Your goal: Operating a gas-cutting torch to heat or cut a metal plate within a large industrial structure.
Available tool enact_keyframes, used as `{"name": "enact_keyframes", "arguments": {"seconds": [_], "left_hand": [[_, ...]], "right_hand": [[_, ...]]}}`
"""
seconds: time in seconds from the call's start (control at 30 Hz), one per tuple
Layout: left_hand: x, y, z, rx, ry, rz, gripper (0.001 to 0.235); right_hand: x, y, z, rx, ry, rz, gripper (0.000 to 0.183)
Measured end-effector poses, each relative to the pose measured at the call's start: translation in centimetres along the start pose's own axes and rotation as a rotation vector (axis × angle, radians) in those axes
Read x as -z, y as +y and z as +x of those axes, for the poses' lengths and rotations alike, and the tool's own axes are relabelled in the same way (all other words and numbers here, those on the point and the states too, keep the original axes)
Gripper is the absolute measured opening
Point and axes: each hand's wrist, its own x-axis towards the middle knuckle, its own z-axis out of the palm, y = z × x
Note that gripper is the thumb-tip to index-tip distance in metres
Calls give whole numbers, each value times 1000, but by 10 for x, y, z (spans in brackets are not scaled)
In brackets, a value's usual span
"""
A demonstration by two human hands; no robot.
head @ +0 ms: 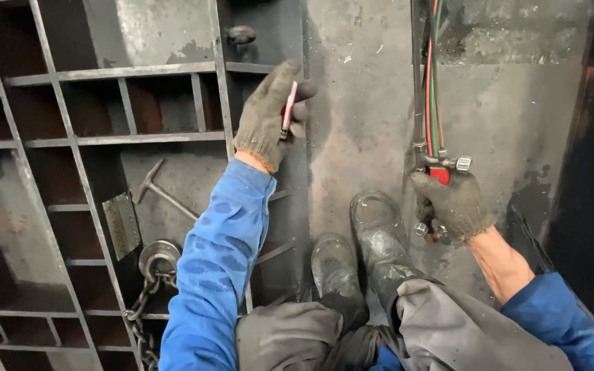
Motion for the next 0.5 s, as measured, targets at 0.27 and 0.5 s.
{"name": "enact_keyframes", "arguments": {"seconds": [0.27,0.5], "left_hand": [[2,-39,32,-114,68,-231,51],[-56,-105,26,-95,-11,-346,30]], "right_hand": [[-10,-15,-6,-21,71,-142,17],[-22,-42,-8,146,29,-208,19]]}}
